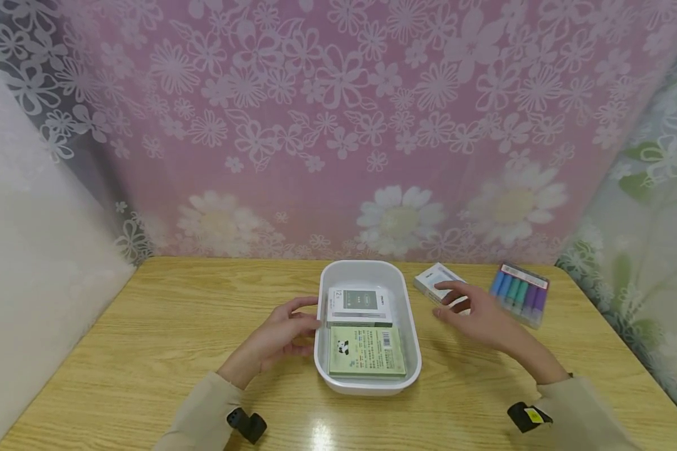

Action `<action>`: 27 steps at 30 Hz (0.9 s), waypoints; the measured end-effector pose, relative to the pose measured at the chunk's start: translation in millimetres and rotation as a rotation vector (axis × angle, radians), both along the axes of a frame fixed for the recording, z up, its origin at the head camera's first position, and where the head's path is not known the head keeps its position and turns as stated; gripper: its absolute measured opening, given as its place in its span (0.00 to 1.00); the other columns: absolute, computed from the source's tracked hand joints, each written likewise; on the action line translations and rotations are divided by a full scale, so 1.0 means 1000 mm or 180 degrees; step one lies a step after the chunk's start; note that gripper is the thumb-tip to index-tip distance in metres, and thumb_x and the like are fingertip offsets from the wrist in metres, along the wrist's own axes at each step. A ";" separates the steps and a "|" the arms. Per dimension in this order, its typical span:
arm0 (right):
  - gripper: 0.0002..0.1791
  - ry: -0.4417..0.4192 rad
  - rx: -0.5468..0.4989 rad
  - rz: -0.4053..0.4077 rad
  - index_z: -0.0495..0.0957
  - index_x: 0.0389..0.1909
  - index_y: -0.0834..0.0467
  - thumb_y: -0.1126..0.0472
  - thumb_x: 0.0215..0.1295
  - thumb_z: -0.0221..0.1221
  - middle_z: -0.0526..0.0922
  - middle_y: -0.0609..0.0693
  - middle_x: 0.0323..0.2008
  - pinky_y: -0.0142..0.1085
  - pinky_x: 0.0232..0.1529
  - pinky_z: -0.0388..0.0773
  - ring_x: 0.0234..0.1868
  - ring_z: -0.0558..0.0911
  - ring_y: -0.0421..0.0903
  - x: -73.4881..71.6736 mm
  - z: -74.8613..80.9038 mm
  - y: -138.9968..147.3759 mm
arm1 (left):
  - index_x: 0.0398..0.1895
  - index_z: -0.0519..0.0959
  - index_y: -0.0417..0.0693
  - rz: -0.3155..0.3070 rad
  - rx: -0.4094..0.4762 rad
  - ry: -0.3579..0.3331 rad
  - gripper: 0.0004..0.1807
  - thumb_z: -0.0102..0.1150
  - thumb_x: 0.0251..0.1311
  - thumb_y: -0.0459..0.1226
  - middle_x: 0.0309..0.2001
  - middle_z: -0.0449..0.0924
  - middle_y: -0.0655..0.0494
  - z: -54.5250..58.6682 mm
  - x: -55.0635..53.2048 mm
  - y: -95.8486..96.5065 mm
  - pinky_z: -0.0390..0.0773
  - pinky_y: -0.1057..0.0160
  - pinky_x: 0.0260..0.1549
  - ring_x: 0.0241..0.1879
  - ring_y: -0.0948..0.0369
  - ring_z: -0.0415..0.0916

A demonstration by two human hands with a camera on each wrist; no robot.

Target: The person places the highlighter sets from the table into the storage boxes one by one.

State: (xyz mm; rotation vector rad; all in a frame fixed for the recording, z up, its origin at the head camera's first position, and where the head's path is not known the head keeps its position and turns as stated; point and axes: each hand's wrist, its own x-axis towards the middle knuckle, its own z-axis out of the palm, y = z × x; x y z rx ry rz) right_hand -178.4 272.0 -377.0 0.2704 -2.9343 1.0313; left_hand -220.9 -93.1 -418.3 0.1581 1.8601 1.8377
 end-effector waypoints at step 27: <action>0.63 -0.1232 0.1164 -0.0809 0.42 0.68 0.89 0.26 0.73 0.36 0.56 0.94 0.54 0.55 0.31 0.82 0.41 0.75 0.78 -0.046 -0.008 0.116 | 0.75 0.58 0.44 -0.0130 0.0033 -0.0107 0.34 0.57 0.67 0.32 0.58 0.79 0.39 0.005 -0.003 -0.003 0.84 0.63 0.33 0.42 0.58 0.82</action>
